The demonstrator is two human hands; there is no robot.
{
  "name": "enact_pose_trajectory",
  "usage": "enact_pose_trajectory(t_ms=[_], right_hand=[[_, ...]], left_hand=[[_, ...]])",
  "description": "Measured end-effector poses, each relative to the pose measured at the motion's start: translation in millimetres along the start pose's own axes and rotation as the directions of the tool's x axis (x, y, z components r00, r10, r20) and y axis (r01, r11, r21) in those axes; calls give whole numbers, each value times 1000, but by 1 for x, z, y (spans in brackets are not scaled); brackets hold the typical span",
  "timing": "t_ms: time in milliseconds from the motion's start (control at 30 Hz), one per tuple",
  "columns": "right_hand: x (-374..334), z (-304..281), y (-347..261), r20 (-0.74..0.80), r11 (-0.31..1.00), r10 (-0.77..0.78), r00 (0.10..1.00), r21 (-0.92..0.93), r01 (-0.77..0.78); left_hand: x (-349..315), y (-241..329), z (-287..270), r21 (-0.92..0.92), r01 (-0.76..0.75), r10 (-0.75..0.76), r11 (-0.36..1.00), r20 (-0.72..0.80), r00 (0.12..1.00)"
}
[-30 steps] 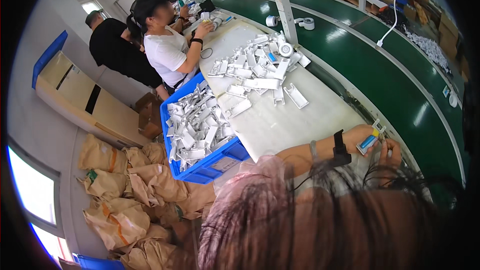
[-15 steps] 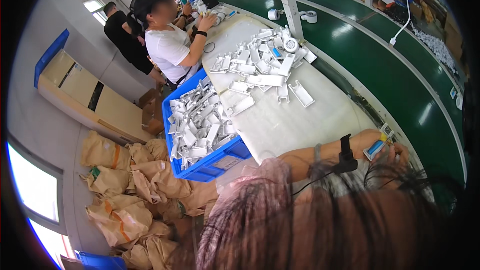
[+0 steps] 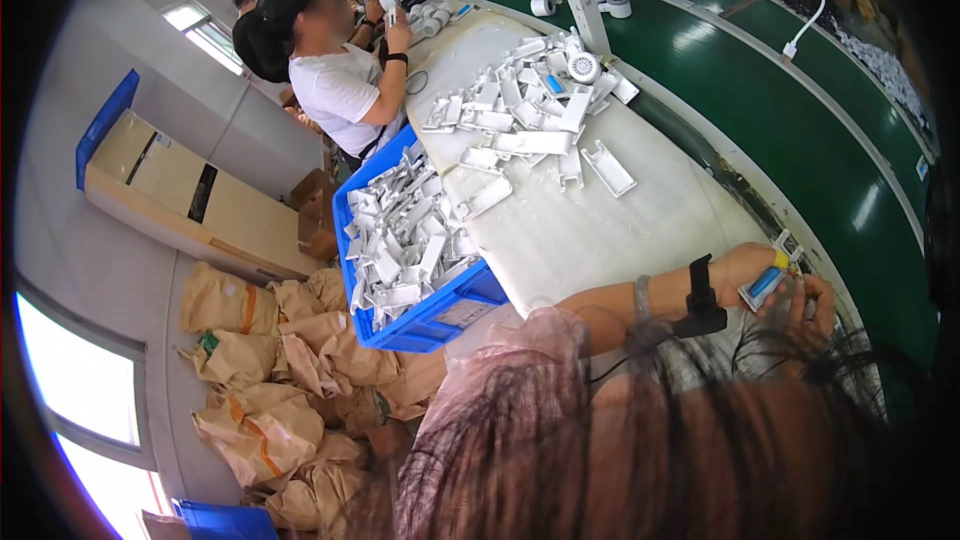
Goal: The worker is assembling small plastic electronic components on a production line, applying stickers and parts.
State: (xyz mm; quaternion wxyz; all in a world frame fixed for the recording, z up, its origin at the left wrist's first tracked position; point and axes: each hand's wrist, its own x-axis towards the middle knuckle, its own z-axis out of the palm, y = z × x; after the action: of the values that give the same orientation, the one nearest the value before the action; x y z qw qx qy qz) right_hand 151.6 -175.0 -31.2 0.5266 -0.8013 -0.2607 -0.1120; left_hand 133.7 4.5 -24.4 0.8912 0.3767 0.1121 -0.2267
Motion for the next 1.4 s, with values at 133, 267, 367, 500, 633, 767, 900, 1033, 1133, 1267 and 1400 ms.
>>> enact_pose_trajectory(t_ms=[133,267,367,500,633,767,900,1033,1133,1267,1400], right_hand=[[-4,0,23,-20,1000,0,1000,-4,0],[1,-5,-10,-3,989,-126,992,-80,125],[-1,-5,-6,-5,990,-117,993,-80,116],[-1,-1,-7,-23,992,-115,993,-44,114],[-1,-4,-8,-6,990,-128,992,-60,127],[1,-4,-13,15,992,-113,994,-61,113],[1,-4,-13,6,989,-136,991,-57,136],[2,-3,-13,3,991,-124,992,-51,124],[2,-1,-9,-26,987,-129,991,-100,126],[0,-4,-9,-21,991,-114,993,-75,112],[3,0,-10,1,994,-90,996,-62,90]], left_hand=[[4,-3,0,-2,-3,3,1000,23,1000],[17,-17,-12,-13,-65,66,998,98,993],[8,-6,1,72,-87,84,994,38,996],[5,-5,-1,17,-16,15,1000,26,1000],[-7,2,13,74,-56,54,996,36,998],[8,-8,-4,111,-114,104,987,85,991],[20,-16,-13,74,-156,145,985,132,981],[22,-16,-18,79,-183,167,980,173,971],[16,-11,-12,37,-78,74,996,95,993],[15,-11,-10,99,-137,124,986,124,984],[14,-9,-13,-10,-52,53,999,103,993]])
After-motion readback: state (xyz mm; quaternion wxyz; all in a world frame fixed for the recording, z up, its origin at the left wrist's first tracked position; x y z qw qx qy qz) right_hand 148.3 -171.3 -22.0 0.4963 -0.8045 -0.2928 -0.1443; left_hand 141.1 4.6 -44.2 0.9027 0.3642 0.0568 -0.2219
